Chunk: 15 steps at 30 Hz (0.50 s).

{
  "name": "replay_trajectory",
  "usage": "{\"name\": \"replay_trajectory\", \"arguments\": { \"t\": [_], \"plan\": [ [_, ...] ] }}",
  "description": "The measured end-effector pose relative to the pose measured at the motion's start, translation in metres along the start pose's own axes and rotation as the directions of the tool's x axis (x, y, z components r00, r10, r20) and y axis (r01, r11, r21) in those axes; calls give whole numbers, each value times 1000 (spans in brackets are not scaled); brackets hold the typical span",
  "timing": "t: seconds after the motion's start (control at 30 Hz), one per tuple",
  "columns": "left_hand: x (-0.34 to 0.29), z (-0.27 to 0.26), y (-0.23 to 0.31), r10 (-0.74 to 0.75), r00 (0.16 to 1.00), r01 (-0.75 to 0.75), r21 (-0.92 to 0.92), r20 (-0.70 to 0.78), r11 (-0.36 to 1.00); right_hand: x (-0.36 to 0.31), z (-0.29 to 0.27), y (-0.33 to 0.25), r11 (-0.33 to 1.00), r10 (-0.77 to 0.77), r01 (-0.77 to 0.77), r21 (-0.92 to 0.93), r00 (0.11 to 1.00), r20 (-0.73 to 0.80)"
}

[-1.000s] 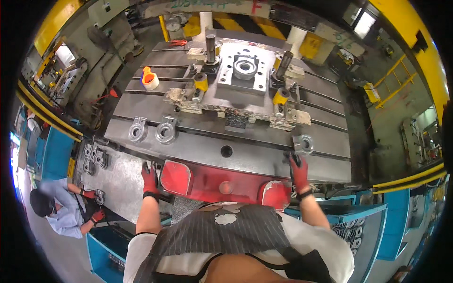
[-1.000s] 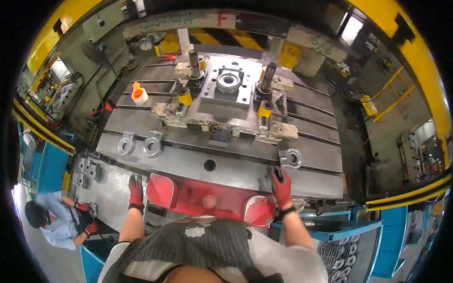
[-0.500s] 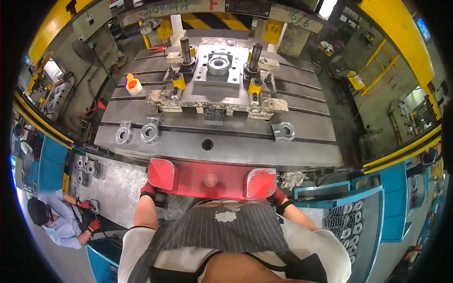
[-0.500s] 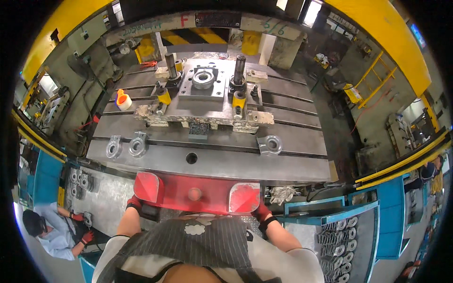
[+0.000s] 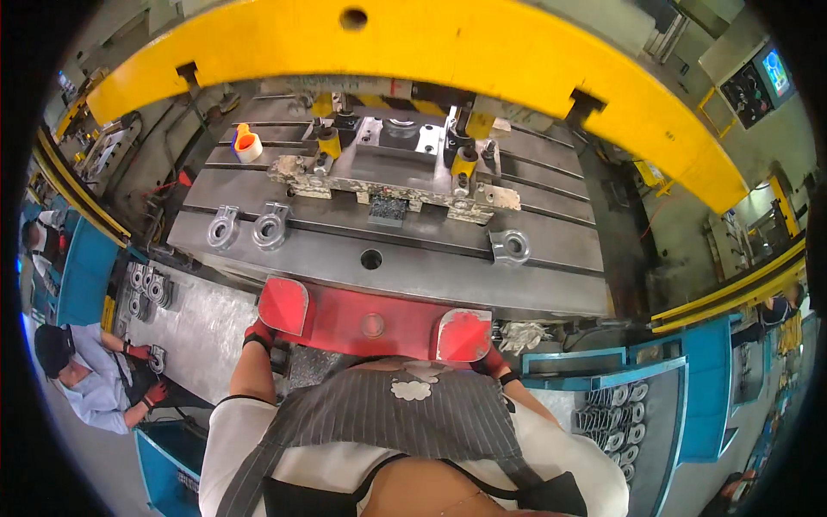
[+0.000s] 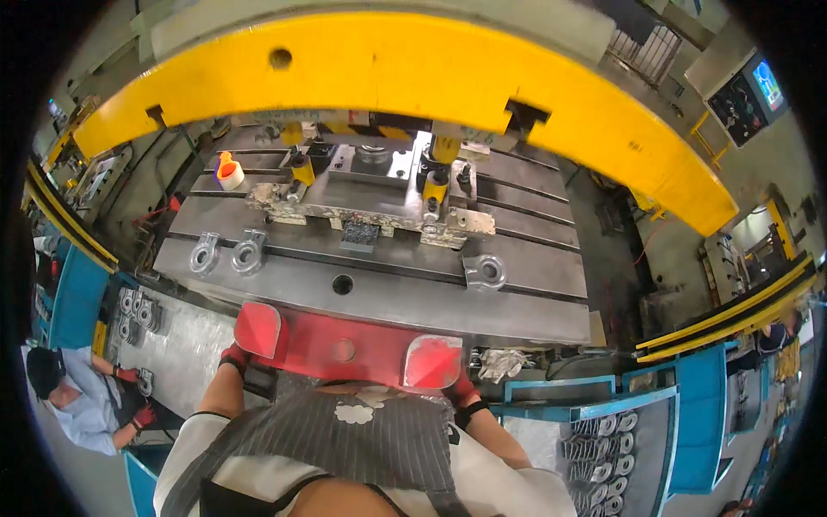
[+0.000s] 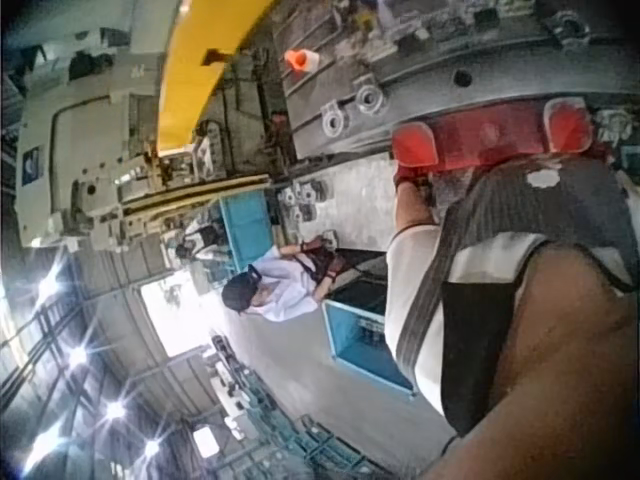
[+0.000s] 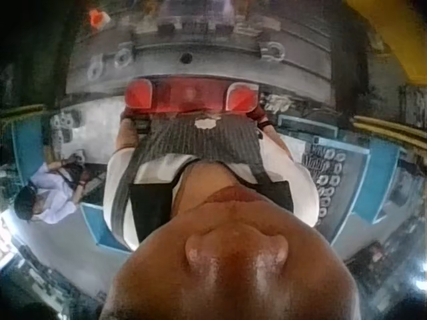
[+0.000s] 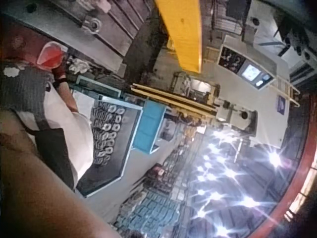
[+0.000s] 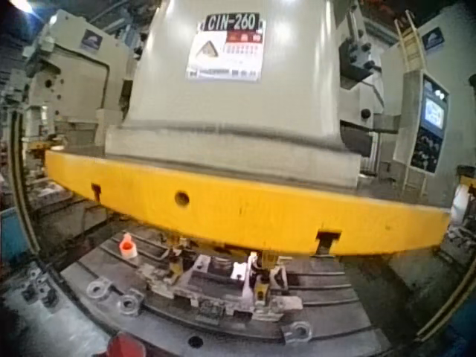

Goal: Operate an industrial metal press to process and sort cast metal parts.

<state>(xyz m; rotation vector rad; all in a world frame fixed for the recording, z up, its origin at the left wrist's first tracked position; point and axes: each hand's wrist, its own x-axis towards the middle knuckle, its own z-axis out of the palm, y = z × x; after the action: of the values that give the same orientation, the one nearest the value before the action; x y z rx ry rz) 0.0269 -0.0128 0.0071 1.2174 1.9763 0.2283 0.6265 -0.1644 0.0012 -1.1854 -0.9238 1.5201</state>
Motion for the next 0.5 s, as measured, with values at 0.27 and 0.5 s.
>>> {"name": "replay_trajectory", "arguments": {
  "t": [0.27, 0.5],
  "plan": [
    [7, 7, 1, 265, 964, -230, 473, -8, 850, -1, -3, 1, 998, -33, 32, -53, 999, -30],
    [63, -12, -40, 455, 890, -428, -429, -46, 795, -4, -11, -17, 921, -226, 150, -359, 957, -182]
  ]
}}
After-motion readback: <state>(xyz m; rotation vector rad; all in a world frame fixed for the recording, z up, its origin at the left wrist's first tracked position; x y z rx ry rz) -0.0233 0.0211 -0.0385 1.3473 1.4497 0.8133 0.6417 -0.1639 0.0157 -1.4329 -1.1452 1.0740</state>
